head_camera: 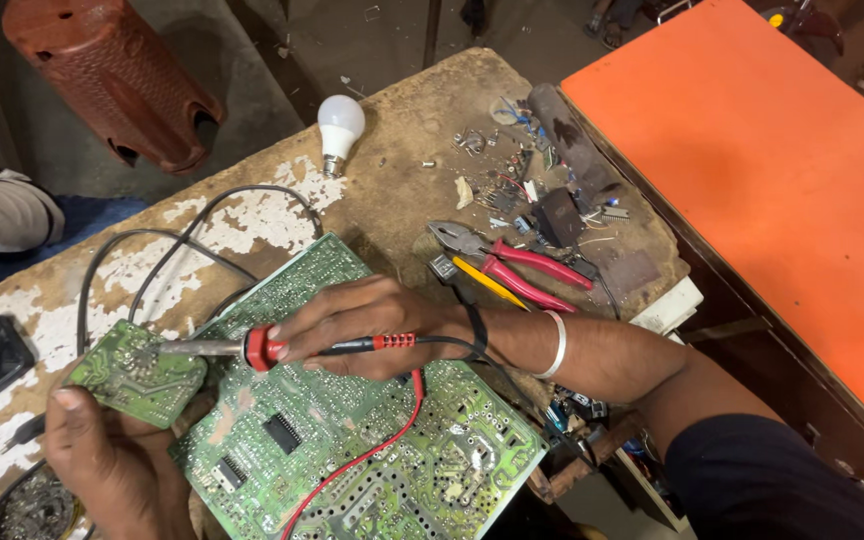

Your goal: The person uses a multimeter to test points on a green circuit board, then uses a soldering iron to work on a smaller board section. The person holds the boards and tools with both hands while performing the repair.

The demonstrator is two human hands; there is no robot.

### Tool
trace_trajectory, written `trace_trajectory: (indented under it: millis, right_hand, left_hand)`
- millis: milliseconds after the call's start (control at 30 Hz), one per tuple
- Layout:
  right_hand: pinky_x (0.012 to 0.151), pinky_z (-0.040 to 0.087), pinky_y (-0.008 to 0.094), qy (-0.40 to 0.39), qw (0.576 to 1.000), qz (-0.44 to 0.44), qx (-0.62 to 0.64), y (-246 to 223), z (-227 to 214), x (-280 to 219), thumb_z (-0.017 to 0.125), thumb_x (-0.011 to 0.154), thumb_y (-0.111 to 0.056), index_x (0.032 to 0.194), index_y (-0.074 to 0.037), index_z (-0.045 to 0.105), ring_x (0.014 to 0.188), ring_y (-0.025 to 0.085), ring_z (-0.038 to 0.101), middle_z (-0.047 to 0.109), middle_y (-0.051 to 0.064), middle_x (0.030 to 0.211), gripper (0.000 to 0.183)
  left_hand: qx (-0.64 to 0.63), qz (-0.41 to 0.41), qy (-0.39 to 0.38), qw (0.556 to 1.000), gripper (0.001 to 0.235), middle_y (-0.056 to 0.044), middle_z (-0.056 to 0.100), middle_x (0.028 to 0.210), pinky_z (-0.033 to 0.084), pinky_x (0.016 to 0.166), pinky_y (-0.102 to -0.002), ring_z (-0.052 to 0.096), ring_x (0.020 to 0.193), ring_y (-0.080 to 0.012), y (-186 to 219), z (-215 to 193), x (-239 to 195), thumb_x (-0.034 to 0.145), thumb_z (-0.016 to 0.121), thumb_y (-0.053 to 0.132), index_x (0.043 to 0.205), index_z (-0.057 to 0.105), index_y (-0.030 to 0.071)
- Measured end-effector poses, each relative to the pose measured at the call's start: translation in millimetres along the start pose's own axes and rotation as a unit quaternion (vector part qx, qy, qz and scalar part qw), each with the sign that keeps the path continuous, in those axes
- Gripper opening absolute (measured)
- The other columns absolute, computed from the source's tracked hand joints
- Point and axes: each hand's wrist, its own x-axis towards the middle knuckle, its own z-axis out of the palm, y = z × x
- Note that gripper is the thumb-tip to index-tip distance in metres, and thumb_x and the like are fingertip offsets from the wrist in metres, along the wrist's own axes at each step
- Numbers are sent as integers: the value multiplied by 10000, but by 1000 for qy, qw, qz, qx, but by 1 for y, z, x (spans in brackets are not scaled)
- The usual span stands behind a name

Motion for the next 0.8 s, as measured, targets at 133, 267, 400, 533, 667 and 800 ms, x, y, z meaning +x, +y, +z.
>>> trace_trajectory:
  millis: [133,267,400,533,667,800]
  right_hand:
    - [969,653,319,8,1000,3,-3,0,1,2,805,940,-5,1210,-79,716,1178,247,742,696,95,1285,294]
    - [957,649,321,3,1000,-4,-1,0,1,1,809,922,10,1212,-81,711,1171,252,742,695,104,1294,319]
    - [922,649,318,8,1000,-11,-19,0,1,3,822,895,17,1204,-83,716,1128,246,749,703,103,1260,342]
    - [946,656,343,2,1000,-6,-28,-3,-1,4,818,884,34,1215,-76,716,1109,244,754,706,108,1245,364]
    - [930,655,334,0,999,-4,-41,-4,-1,6,825,879,31,1215,-79,713,1109,245,756,708,111,1249,371]
    - [932,654,333,1,999,3,-38,-4,-1,6,825,877,25,1214,-80,715,1113,245,755,711,111,1247,370]
  left_hand:
    - [15,14,-6,1000,428,-215,697,1188,643,897,-430,739,1020,-275,-3,-3,3,1161,606,334,1278,551,-74]
    - [15,5,15,1000,424,-197,704,1108,617,761,-409,726,891,-256,-7,-7,5,1171,633,345,1278,573,-62]
    - [-17,12,1,1000,365,-187,706,1113,624,769,-367,738,937,-247,-8,-8,4,1179,613,292,1238,547,-62]
    - [-10,6,7,1000,363,-157,712,1050,578,629,-302,708,787,-193,-10,-7,7,1161,649,301,1273,579,-37]
    - [-55,12,2,998,365,-162,724,1103,649,794,-323,754,884,-192,-11,-11,9,1140,680,280,1253,580,-52]
    - [-3,12,17,1000,353,-139,715,948,516,526,-244,651,676,-140,-13,-13,10,1120,689,297,1233,605,-26]
